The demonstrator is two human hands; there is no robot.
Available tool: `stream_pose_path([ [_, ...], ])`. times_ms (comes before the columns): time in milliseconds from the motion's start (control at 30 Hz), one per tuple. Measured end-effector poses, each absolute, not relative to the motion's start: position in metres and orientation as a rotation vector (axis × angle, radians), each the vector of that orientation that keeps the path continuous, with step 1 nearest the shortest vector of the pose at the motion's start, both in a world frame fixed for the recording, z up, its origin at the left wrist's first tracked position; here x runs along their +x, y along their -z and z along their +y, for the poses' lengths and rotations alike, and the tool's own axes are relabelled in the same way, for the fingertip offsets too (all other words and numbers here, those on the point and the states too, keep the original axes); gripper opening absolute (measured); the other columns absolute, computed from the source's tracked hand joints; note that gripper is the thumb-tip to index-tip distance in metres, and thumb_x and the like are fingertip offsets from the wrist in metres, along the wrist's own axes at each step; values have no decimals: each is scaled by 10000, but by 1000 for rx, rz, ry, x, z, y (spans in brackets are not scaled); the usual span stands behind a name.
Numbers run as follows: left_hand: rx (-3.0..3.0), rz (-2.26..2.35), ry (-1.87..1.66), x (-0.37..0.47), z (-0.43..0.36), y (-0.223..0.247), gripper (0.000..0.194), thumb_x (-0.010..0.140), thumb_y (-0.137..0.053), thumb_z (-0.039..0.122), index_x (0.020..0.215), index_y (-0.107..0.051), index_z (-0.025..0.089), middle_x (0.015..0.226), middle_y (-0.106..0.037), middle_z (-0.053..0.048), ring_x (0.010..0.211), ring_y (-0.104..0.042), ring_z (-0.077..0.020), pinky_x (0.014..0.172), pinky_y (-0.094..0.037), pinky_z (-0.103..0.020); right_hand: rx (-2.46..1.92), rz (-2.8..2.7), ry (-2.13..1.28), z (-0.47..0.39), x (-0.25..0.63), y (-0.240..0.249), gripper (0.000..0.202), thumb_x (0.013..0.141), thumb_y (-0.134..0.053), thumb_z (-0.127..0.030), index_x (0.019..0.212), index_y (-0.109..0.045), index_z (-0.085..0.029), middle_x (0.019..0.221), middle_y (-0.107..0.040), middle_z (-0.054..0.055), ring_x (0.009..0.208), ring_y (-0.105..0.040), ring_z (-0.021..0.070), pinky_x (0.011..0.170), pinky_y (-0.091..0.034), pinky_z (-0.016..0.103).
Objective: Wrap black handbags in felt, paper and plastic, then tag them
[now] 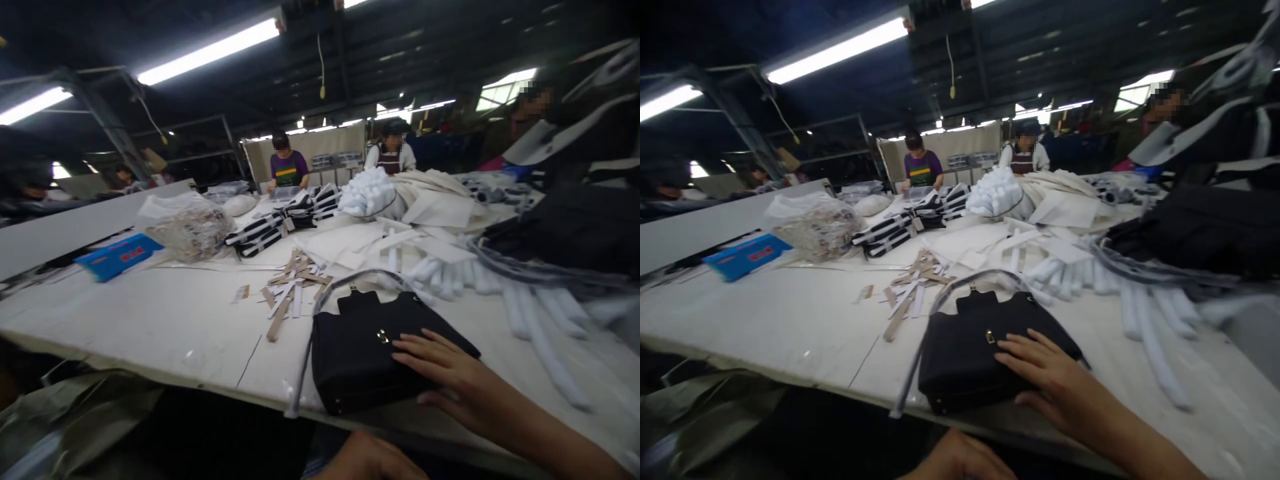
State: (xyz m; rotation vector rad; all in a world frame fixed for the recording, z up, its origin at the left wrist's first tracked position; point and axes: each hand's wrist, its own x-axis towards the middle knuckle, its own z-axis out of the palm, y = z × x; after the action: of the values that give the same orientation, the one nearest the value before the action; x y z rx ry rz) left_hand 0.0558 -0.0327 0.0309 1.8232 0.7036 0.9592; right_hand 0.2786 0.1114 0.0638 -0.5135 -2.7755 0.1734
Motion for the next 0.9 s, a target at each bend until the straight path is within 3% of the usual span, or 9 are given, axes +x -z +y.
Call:
stream_pose_path([
  [67,2059,891,-1106,40,-30,-49,260,966,-553,317,1108,-717,175,1006,-773,-80,948,-732,-161,871,-559,-210,-622,-2726,-96,120,289,-63,700,900,-660,-350,1523,-342,-341,1521,-446,41,1413,-398,296,1156,-342,580],
  [133,2296,1273,-1209,26,-22,-64,260,947,-584,232,1195,-660,208,1137,-738,-80,1103,-680,-186,965,-545,-293,-686,-2705,-51,129,296,-61,744,874,-692,-386,1527,-345,-303,1538,-419,69,1430,-364,316,1151,-346,581],
  [233,2604,1684,-904,12,-5,-69,604,817,-754,367,1363,-539,220,1398,-582,-139,1345,-491,-332,1067,-469,-540,-720,-2717,-29,134,299,-53,722,827,-741,-328,1477,-440,-235,1494,-476,110,1365,-454,325,1085,-451,511],
  [300,2681,1783,-625,8,3,-65,850,708,-829,454,1434,-460,211,1475,-498,-159,1390,-419,-378,1069,-445,-597,-769,-2693,10,124,300,-45,609,818,-735,-266,1392,-540,-205,1394,-579,119,1249,-564,314,1004,-518,473],
  [433,2692,1722,-372,4,6,-59,865,730,-807,492,1459,-412,248,1481,-504,-108,1369,-465,-314,1090,-443,-532,-857,-2625,92,83,311,-36,454,849,-676,-253,1294,-614,-184,1263,-668,117,1087,-651,294,894,-564,440],
  [533,2714,1628,-292,4,5,-63,868,736,-793,520,1464,-400,258,1481,-506,-97,1367,-468,-304,1107,-419,-525,-914,-2604,112,61,316,-43,524,867,-659,-344,1363,-566,-200,1304,-647,110,1105,-643,316,895,-557,467],
  [667,2743,1567,-150,5,12,-77,936,741,-798,492,1507,-316,256,1523,-447,-118,1390,-433,-322,1111,-396,-541,-840,-2699,102,67,303,-64,753,856,-687,-389,1521,-371,-226,1502,-468,92,1341,-476,343,1091,-418,550],
  [767,2787,1464,-40,3,22,-87,979,736,-804,477,1527,-269,262,1545,-409,-136,1400,-413,-344,1106,-390,-548,-736,-2809,34,83,287,-72,852,819,-726,-352,1548,-305,-219,1562,-373,92,1421,-369,338,1150,-342,561],
  [900,2902,1341,-27,-2,30,-70,725,888,-666,342,1513,-299,317,1526,-452,-78,1376,-457,-296,1098,-419,-493,-655,-2860,36,92,276,-50,796,821,-680,-207,1535,-331,-262,1531,-429,66,1388,-423,334,1139,-342,590],
])
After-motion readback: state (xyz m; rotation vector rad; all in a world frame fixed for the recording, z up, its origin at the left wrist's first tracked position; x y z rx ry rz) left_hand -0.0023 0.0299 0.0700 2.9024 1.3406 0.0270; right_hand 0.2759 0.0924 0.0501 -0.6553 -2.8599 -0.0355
